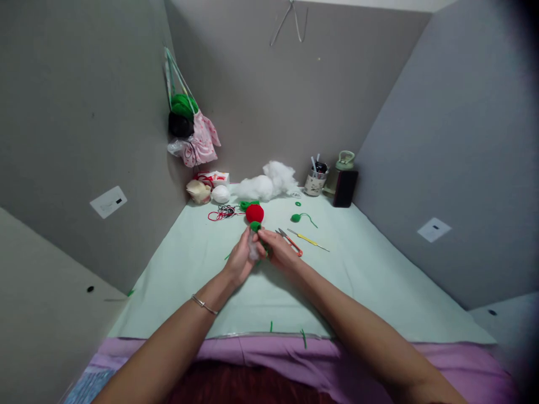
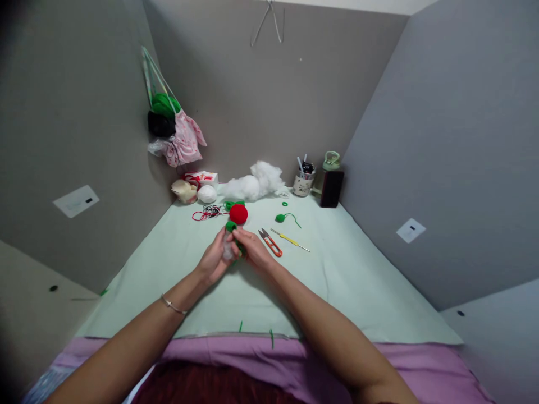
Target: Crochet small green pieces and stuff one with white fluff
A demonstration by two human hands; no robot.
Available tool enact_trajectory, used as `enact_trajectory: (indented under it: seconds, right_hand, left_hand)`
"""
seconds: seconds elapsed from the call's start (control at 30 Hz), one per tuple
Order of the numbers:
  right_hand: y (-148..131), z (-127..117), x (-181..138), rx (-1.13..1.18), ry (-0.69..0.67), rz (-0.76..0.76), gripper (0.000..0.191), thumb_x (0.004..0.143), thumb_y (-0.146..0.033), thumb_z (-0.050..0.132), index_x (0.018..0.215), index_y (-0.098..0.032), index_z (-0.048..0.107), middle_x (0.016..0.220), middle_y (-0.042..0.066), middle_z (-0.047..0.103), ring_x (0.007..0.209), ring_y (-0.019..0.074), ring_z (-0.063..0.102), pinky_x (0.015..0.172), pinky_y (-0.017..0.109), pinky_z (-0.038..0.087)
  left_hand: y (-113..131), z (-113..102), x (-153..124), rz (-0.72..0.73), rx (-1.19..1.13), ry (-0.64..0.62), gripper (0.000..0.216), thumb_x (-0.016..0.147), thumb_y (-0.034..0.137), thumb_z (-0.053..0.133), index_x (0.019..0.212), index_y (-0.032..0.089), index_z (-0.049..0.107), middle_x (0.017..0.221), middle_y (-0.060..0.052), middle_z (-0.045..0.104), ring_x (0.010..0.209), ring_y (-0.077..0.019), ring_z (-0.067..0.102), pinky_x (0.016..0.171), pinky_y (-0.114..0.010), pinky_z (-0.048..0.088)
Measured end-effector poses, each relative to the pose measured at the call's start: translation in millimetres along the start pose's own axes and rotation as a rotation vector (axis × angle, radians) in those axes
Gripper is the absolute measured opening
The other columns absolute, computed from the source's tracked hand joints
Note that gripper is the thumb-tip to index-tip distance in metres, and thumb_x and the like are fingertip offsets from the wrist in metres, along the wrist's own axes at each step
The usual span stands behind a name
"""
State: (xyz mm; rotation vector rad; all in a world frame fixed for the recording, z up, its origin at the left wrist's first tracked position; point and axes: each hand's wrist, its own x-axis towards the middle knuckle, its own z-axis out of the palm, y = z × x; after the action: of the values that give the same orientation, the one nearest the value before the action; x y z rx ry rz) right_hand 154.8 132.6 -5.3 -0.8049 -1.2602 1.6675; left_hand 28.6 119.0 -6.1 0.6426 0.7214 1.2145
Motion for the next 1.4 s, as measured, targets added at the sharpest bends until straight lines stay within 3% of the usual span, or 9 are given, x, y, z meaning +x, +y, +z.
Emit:
enact_trajectory:
  seconds: [0.1,0.17,0.3,0.43,0.57,0.7,1.0,1.2,1.4]
  right_hand:
    - [-8,-8,-1,0.021,0.083,-0.017,0.044,0.078,-0.064,0.072,0.081,-0.021,0.061,0.051,-0.007,0.044,0.048,0.0108,0.035,0.051,0.026,0.029]
    - [-14,-12,-4,0.004,0.102,-0.020,0.043,0.079,-0.063,0.070,0.082,-0.021,0.060,0.051,-0.007,0.043,0.048,0.0102,0.033,0.050,0.025,0.028]
    - [-22,-17,-6,-0.087,0.087,-0.016,0.045,0.080,-0.065,0.067,0.082,-0.021,0.060,0.050,-0.008,0.039,0.047,0.0098,0.029,0.050,0.026,0.028]
    - [-20,-29,-4,-0.327,0.205,-0.051,0.042,0.085,-0.062,0.059,0.080,-0.020,0.062,0.048,-0.009,0.035,0.047,0.0100,0.026,0.050,0.026,0.025]
    - [-14,-35,-1,-0.570,0.287,-0.081,0.038,0.086,-0.053,0.059,0.066,-0.020,0.056,0.050,-0.008,0.033,0.049,0.0102,0.028,0.052,0.027,0.022]
    - [-13,-26,-3,-0.800,0.217,-0.119,0.034,0.090,-0.042,0.052,0.062,-0.021,0.048,0.056,-0.005,0.039,0.057,0.0122,0.036,0.058,0.027,0.026]
    - [-19,-16,-15,-1.294,0.142,-0.140,0.020,0.098,-0.025,0.048,0.082,-0.021,0.060,0.069,0.002,0.057,0.066,0.0178,0.045,0.067,0.031,0.022]
    - [-21,-20,-16,-1.385,0.056,-0.147,0.018,0.097,-0.022,0.050,0.090,-0.021,0.066,0.075,0.004,0.068,0.069,0.0190,0.052,0.069,0.030,0.027]
    - [-22,-23,-11,-1.284,0.093,-0.191,0.019,0.097,-0.019,0.051,0.093,-0.019,0.069,0.093,0.006,0.073,0.083,0.0177,0.058,0.077,0.027,0.035]
  left_hand:
    - [2,2,-6,-0.052,-0.045,-0.212,0.024,0.087,0.039,0.070,0.087,0.016,0.064,0.071,-0.004,0.069,0.070,-0.0149,0.067,0.074,-0.025,0.055]
    - [5,-2,-4,-0.029,0.027,-0.257,0.022,0.078,0.027,0.075,0.095,0.013,0.070,0.082,-0.007,0.074,0.082,-0.0184,0.070,0.081,-0.027,0.055]
    - [12,-17,11,0.078,0.191,-0.117,0.029,0.066,0.023,0.082,0.092,0.012,0.073,0.085,-0.007,0.076,0.084,-0.0204,0.070,0.073,-0.026,0.052]
    - [22,-29,22,0.189,0.206,0.004,0.047,0.062,0.029,0.085,0.105,0.018,0.069,0.092,-0.001,0.075,0.081,-0.0153,0.068,0.069,-0.022,0.051]
    - [26,-29,19,0.208,0.283,0.002,0.049,0.065,0.042,0.081,0.105,0.017,0.067,0.090,-0.004,0.075,0.075,-0.0156,0.067,0.065,-0.023,0.051]
    - [15,-25,13,0.201,0.449,-0.040,0.045,0.065,0.041,0.082,0.099,0.014,0.069,0.082,-0.004,0.072,0.068,-0.0164,0.063,0.064,-0.026,0.050]
    - [10,-33,20,0.459,0.801,0.014,0.029,0.066,0.016,0.069,0.095,0.019,0.070,0.102,-0.004,0.065,0.103,-0.0244,0.061,0.099,-0.036,0.045]
    - [10,-34,17,0.475,0.923,-0.056,0.012,0.066,0.017,0.065,0.078,0.019,0.066,0.089,-0.002,0.062,0.090,-0.0217,0.058,0.090,-0.033,0.046]
    - [12,-35,19,0.379,0.937,-0.020,0.013,0.073,0.029,0.062,0.079,0.019,0.062,0.071,0.002,0.058,0.070,-0.0169,0.054,0.067,-0.027,0.045]
